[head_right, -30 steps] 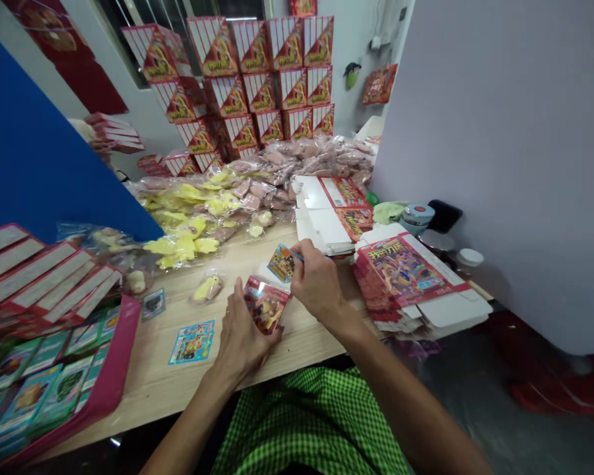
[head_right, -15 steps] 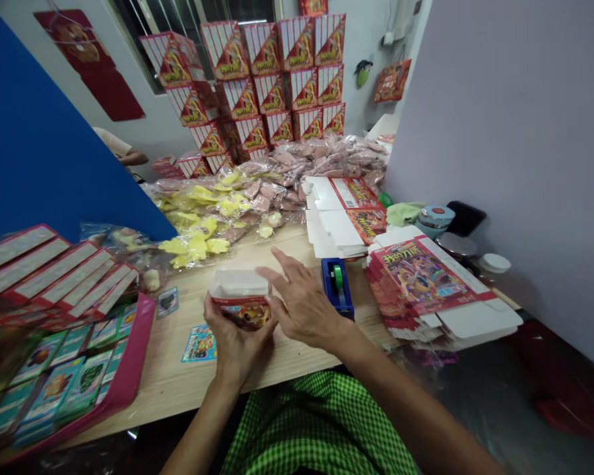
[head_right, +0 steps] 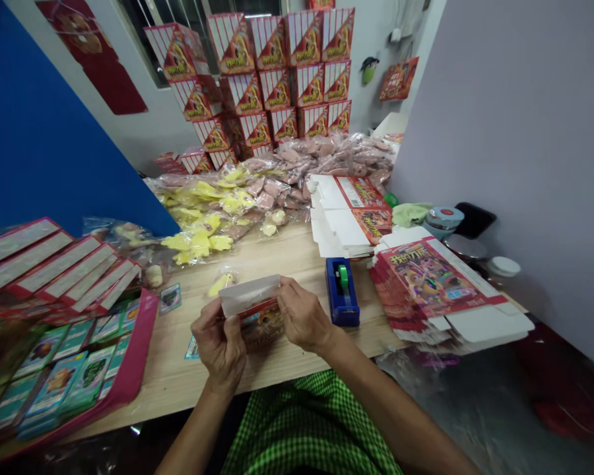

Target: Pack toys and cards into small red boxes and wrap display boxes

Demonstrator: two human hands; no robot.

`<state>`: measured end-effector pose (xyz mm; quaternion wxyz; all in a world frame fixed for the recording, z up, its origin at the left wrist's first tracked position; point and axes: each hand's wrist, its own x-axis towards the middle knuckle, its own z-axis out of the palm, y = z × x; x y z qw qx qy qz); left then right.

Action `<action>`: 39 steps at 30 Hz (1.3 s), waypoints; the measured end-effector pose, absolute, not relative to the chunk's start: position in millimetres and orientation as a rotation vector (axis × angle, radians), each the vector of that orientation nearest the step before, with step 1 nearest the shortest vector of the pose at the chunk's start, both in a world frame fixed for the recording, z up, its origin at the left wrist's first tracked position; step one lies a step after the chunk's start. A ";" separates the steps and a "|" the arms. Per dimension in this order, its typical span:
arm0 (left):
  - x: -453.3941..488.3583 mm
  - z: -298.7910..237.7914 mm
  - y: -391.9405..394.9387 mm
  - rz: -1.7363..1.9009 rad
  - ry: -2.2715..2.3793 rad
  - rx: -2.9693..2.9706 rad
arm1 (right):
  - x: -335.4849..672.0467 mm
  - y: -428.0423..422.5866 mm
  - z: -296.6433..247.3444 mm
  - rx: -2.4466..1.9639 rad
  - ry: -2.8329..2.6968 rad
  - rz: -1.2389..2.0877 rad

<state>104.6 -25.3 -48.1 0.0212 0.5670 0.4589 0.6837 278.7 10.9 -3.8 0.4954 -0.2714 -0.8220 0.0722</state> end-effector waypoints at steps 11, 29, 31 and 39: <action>99.6 -51.0 -37.0 2.268 1.440 1.662 | 280.0 3.6 12.8 -0.610 -2.091 0.290; 77.3 -21.5 -43.2 1.780 0.919 1.550 | 288.5 -5.7 31.2 -0.604 -2.291 0.286; 82.9 -21.9 -43.3 1.844 0.957 1.492 | 288.1 -7.6 33.7 -0.658 -2.301 0.336; 72.5 -15.2 -40.5 1.768 0.998 1.790 | 282.0 -6.4 37.9 -0.749 -2.332 0.315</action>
